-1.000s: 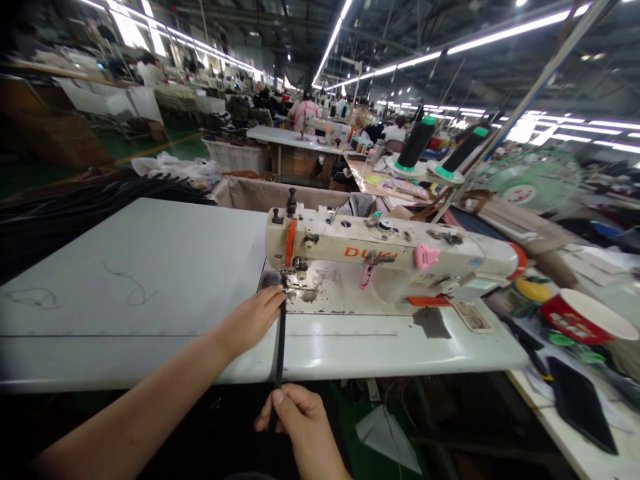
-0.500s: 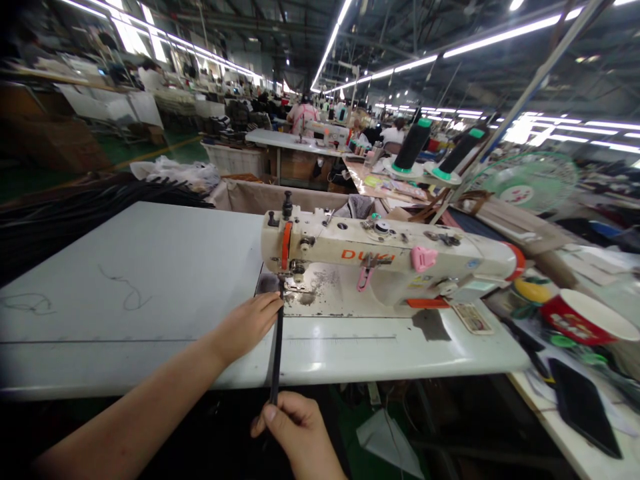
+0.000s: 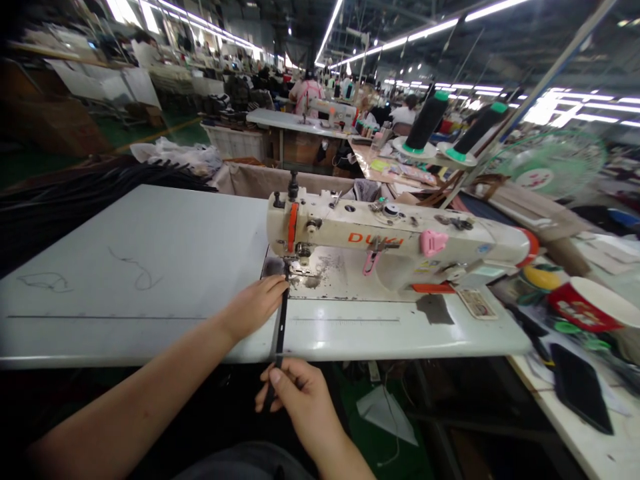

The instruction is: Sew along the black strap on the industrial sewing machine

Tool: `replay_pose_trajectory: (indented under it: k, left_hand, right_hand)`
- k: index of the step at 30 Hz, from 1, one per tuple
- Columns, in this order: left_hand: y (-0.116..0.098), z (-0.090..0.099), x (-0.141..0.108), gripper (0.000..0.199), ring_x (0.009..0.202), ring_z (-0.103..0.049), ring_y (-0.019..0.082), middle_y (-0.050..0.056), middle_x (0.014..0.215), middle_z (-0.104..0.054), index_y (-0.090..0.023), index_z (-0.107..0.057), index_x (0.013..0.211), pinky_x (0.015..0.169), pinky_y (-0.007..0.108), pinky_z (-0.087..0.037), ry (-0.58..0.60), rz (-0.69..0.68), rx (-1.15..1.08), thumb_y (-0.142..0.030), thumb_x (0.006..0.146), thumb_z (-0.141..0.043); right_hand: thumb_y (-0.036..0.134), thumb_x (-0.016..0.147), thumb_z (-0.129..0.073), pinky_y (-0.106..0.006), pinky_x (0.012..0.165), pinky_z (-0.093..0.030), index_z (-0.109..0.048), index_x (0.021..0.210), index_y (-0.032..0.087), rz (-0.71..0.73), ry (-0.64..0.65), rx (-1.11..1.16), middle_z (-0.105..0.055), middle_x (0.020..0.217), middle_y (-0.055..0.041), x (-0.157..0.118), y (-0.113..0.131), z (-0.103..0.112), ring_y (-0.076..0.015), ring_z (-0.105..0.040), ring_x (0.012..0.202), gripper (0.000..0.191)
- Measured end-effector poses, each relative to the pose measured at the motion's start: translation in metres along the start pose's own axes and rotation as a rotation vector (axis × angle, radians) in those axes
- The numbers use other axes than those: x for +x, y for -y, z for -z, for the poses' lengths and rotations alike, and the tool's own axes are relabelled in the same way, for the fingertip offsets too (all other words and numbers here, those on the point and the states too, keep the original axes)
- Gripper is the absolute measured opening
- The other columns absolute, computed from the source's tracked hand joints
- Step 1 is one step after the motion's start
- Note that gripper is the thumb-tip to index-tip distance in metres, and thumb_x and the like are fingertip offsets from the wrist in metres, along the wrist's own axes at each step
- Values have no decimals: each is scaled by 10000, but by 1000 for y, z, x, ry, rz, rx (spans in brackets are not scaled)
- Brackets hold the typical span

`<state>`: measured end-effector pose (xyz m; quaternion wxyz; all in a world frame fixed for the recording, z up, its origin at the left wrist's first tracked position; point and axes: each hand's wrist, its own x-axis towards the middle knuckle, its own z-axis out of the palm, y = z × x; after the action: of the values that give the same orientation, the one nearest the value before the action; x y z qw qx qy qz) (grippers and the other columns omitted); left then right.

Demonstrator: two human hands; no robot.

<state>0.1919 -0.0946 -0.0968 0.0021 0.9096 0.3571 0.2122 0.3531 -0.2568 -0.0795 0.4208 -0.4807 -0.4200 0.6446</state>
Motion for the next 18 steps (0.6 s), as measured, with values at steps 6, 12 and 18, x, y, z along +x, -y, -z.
replay_pose_trajectory:
  k: [6,12,18]
  left_hand:
    - [1,1,0,264,1245,-633,277,146,1266,-656,-155,-649,1170,1101,465,-544,34,-7,-10,-169,1046,-417]
    - [1,0,0,231,1258,-626,279,138,1266,-658,-148,-632,1176,1106,454,-537,61,-20,19,-167,1040,-447]
    - [1,-2,0,239,1243,-630,276,136,1258,-661,-151,-630,1185,1086,449,-543,32,-13,29,-168,1043,-438]
  right_hand:
    - [623,916,-701,-279,650,-470,-787,805,176,20,-9,-65,-751,670,-40,-4,1,1,-166,-636,644,469]
    - [609,924,-700,-284,667,-462,-801,801,186,28,-14,-91,-742,681,-36,-6,-2,5,-170,-613,661,452]
    - [633,905,-704,-284,648,-460,-808,792,185,57,-7,-82,-734,666,-39,-3,-13,8,-174,-613,651,473]
